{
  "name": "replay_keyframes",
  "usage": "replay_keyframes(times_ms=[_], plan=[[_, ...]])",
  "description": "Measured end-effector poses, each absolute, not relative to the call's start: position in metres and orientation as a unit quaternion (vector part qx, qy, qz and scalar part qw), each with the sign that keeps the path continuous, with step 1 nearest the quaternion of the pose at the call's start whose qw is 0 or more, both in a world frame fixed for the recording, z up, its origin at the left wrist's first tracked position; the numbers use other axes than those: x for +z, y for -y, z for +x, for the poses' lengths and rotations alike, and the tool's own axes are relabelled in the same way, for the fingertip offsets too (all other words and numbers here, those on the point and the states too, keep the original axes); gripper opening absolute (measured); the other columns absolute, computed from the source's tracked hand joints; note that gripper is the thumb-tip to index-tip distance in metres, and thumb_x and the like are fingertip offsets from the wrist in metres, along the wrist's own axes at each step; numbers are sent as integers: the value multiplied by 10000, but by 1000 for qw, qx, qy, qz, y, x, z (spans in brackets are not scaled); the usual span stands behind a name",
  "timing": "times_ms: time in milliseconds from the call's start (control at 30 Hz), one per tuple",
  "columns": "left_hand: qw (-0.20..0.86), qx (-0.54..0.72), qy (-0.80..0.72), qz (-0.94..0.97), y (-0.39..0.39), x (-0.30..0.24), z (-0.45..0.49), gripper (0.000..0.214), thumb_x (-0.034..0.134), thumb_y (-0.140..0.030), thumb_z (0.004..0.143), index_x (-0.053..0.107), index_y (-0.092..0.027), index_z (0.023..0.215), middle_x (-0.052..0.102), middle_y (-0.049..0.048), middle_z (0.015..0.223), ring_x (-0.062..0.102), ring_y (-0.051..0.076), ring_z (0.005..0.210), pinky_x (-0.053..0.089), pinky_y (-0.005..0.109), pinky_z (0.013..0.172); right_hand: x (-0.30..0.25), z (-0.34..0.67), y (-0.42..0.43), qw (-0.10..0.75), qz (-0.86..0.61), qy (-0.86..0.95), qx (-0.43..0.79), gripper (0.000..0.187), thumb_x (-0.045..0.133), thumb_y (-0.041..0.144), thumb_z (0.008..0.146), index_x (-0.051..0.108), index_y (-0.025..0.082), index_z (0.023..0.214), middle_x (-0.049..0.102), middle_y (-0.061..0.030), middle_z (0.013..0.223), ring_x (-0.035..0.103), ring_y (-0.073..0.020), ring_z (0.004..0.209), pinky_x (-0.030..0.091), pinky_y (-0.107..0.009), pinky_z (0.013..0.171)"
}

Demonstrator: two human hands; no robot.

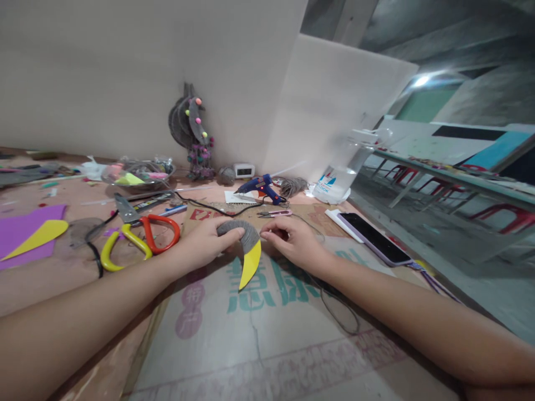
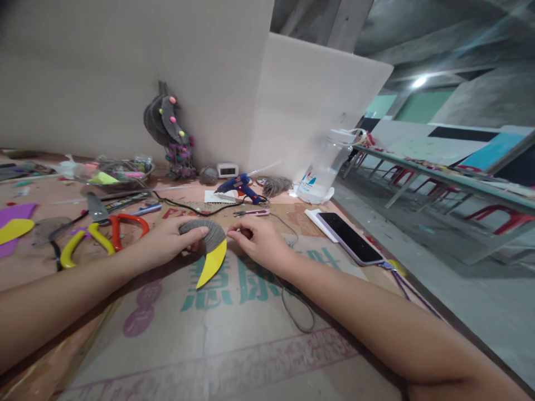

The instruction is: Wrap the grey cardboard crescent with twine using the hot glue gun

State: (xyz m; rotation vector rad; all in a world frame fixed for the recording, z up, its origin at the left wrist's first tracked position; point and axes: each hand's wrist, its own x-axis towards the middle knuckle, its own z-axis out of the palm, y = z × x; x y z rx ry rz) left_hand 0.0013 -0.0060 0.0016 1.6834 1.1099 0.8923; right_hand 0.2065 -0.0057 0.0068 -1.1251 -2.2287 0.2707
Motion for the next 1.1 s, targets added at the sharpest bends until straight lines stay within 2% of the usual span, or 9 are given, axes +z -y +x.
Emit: replay_keyframes(times_ms=[167,367,467,567,667,800,900,1000,1100], plan=[[462,371,-453,666,6,2,3,204,565,-356,717,610,-160,749,512,-31,503,442,86,429,326,178,378,6,207,5,309,-430,843,98,142,522,250,821,635,172,784,603,-14,686,488,-109,621,371,-228,586],[466,361,-450,671,4,0,1,221,546,-378,740,565,-164,688,502,-36,509,444,82,440,324,177,397,7,206,6,308,-422,846,105,150,517,251,825,639,173,786,622,-19,703,512,-116,635,385,-240,603],[460,356,-458,672,4,0,1,230,541,-391,744,587,-165,745,519,-32,523,458,89,449,332,182,402,8,208,5,308,-414,848,117,198,466,256,858,649,181,842,642,-32,782,552,-134,723,413,-258,683],[452,351,-473,670,4,1,1,256,539,-406,741,603,-164,794,528,-30,530,471,99,461,335,186,401,9,211,3,347,-426,826,125,281,381,271,901,645,180,918,633,-53,915,558,-151,876,410,-280,797],[435,341,-474,685,5,3,1,274,532,-416,746,609,-154,773,536,-23,541,472,101,473,333,189,410,11,211,0,379,-446,800,134,304,369,289,905,649,169,900,615,-60,932,549,-151,909,399,-282,830],[442,314,-448,711,7,5,1,297,522,-423,758,616,-142,740,565,-15,582,483,99,510,351,189,458,12,204,-1,353,-461,794,180,235,479,306,845,655,154,812,609,-40,800,548,-140,769,411,-263,713],[458,305,-430,715,5,5,1,295,530,-418,755,618,-138,722,558,-20,579,475,94,514,353,186,473,11,199,1,329,-450,789,258,233,518,344,809,636,152,751,571,-11,667,513,-120,636,387,-237,592],[463,318,-447,696,1,2,1,296,541,-421,748,600,-136,698,515,-31,539,442,85,481,330,181,449,10,198,4,336,-438,756,352,279,505,396,804,603,151,711,494,22,543,457,-96,522,352,-223,516],[468,345,-438,685,-1,-2,2,351,493,-456,773,581,-130,676,494,-27,524,427,82,467,320,184,439,8,200,4,353,-448,711,410,297,526,434,776,579,152,701,454,39,511,403,-78,454,319,-219,465]])
